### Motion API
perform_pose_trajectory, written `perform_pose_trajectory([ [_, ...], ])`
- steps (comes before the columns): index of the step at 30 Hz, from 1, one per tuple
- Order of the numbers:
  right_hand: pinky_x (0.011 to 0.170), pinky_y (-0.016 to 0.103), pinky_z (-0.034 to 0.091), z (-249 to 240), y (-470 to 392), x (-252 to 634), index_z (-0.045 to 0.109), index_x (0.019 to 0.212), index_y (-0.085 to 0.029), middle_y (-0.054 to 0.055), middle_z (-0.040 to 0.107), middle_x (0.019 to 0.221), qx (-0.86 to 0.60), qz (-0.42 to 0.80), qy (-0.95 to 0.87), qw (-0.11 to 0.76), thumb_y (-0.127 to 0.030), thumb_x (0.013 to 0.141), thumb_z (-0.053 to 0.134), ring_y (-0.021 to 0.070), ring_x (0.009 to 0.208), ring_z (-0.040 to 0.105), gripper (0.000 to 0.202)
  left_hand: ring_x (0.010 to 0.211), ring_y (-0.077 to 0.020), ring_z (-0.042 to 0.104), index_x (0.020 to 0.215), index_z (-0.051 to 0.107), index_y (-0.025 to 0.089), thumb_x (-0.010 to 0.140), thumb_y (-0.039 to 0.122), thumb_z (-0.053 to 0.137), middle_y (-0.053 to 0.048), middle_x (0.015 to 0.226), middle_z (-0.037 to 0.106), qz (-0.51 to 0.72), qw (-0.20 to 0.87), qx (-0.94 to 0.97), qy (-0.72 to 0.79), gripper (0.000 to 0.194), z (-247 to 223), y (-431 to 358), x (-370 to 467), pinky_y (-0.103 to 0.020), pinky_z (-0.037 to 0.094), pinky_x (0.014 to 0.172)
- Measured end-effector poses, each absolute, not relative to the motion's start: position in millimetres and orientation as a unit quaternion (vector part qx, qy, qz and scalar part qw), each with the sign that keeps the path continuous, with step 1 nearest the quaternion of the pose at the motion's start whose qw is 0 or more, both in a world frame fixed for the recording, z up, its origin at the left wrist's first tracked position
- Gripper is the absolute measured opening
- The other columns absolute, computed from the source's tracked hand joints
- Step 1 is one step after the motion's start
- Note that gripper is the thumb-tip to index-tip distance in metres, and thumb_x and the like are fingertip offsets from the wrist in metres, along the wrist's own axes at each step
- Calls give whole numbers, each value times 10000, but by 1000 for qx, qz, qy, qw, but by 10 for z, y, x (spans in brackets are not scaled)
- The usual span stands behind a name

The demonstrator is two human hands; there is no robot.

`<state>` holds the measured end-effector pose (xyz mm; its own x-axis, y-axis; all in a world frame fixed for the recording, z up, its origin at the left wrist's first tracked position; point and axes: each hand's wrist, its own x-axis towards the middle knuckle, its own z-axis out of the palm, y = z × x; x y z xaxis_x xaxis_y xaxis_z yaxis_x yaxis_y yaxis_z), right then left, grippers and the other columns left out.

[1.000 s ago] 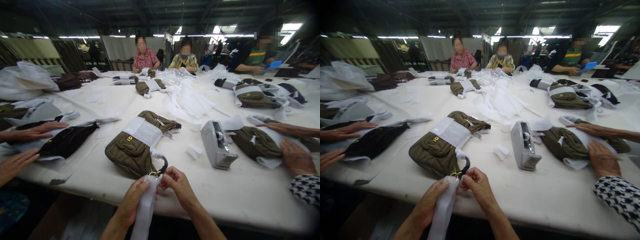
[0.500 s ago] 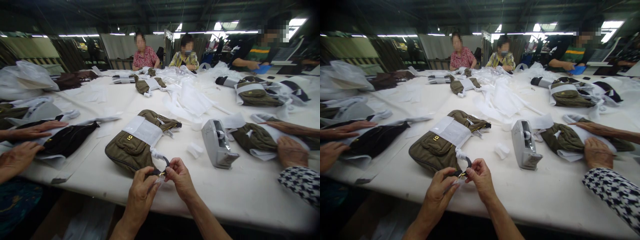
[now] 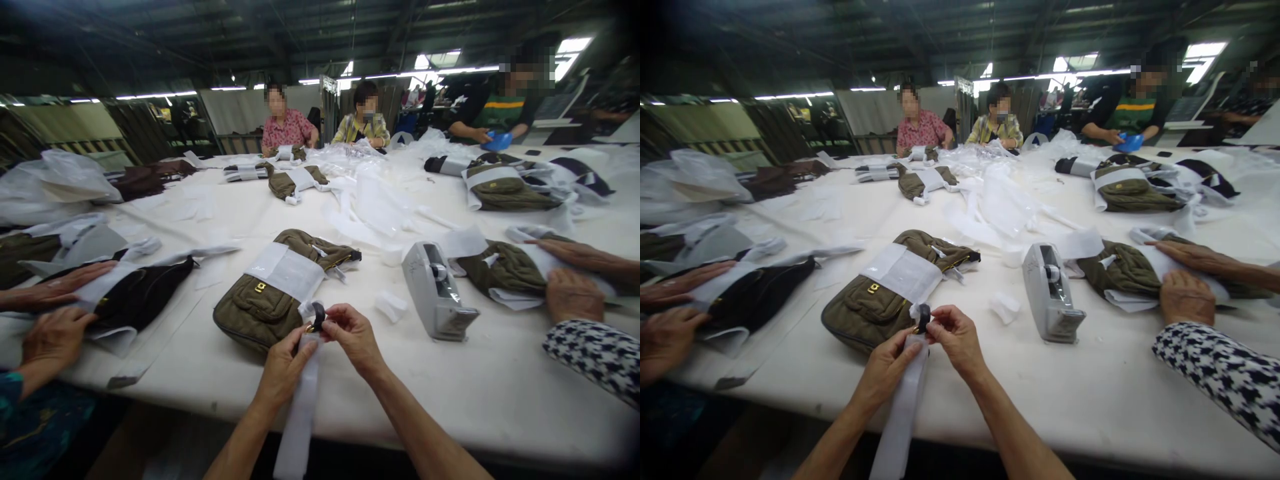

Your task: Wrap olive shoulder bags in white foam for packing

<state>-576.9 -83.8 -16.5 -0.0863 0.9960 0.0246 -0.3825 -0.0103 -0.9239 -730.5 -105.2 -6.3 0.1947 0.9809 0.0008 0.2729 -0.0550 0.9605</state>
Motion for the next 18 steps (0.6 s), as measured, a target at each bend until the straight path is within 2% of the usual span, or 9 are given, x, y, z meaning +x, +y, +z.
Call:
perform_pose_trajectory([
  [4, 643, 264, 508, -177, -829, -5723, 560, 864, -177, -27, 596, 731, -346, 635, -414, 553, -254, 655, 704, 109, 653, 590, 265, 966, -200, 541, 1107, 567, 216, 835, 328, 493, -7, 993, 630, 361, 465, 640, 495, 303, -14, -1047, -7285, -238, 372, 850],
  [7, 735, 319, 504, -104, -836, -5694, 605, 843, -176, 12, 624, 828, -332, 632, -440, 545, -303, 708, 662, 145, 759, 606, 194, 986, -196, 527, 1126, 542, 196, 853, 312, 466, -23, 1036, 606, 385, 500, 620, 466, 306, 63, -1035, -7259, -245, 369, 867],
  [9, 768, 327, 490, -19, -831, -5699, 635, 825, -181, 30, 618, 880, -332, 595, -483, 550, -313, 735, 634, 162, 821, 594, 160, 1018, -197, 508, 1115, 538, 187, 853, 304, 471, -32, 1082, 582, 411, 508, 600, 460, 295, 115, -1021, -7229, -249, 358, 890],
  [12, 758, 299, 480, 93, -811, -5729, 657, 793, -197, 42, 587, 921, -346, 521, -545, 558, -308, 740, 628, 168, 862, 565, 126, 983, -199, 517, 1054, 557, 179, 830, 315, 512, -32, 1026, 594, 449, 485, 577, 480, 266, 155, -1002, -7180, -251, 367, 873],
  [18, 758, 295, 443, 72, -804, -5776, 670, 789, -230, 40, 536, 867, -387, 372, -653, 535, -271, 751, 621, 164, 839, 530, 74, 876, -197, 547, 1010, 572, 165, 782, 353, 576, -37, 928, 622, 477, 469, 541, 509, 295, 59, -999, -7157, -246, 415, 771],
])
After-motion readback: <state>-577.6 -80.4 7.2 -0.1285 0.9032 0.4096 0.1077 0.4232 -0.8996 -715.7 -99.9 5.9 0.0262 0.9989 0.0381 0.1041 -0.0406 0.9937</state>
